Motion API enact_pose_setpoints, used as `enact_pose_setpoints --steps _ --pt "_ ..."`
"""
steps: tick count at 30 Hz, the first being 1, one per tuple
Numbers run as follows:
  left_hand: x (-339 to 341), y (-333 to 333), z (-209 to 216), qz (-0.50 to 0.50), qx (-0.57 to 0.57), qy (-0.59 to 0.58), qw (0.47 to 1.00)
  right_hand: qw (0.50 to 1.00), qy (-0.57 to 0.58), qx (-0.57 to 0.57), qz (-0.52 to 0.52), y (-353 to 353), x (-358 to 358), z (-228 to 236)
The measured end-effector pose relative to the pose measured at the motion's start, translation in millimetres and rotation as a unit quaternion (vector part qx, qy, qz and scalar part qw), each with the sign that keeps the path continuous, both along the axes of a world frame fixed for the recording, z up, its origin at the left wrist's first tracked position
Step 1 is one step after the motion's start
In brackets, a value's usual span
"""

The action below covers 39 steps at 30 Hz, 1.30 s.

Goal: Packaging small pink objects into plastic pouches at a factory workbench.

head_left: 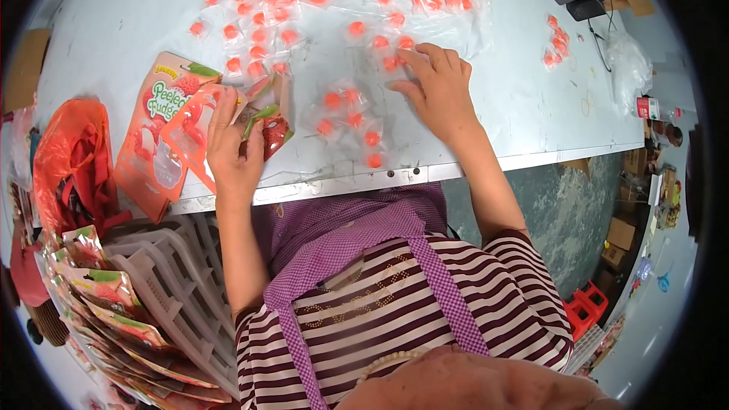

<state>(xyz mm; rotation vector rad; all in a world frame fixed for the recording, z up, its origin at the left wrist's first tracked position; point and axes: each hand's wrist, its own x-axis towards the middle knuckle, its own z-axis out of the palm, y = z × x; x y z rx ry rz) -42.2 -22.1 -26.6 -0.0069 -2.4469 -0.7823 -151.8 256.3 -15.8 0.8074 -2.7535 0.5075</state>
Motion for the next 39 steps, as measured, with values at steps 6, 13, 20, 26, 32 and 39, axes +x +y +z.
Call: enact_pose_setpoints --steps 6,13,20,26,32,39 --pt "1 0 1 0.003 0.011 -0.01 1.0 1.0 0.011 -0.014 0.004 -4 -12 3" --pt "1 -1 1 0.001 0.01 -0.007 1.0 0.998 -0.056 -0.018 0.032 -4 -10 -3" --pt "2 0 1 0.005 0.017 -0.015 1.0 0.999 -0.005 -0.02 0.043 -28 -25 6" --pt "0 0 0 -0.001 -0.004 -0.002 1.0 0.995 -0.019 0.037 0.092 -41 -31 -1" --pt "1 -1 1 0.002 -0.002 -0.002 1.0 0.984 -0.087 0.063 0.142 -27 -22 15" --pt "0 1 2 -0.003 0.004 -0.008 1.0 1.0 -0.005 -0.004 0.025 -35 -84 -10"
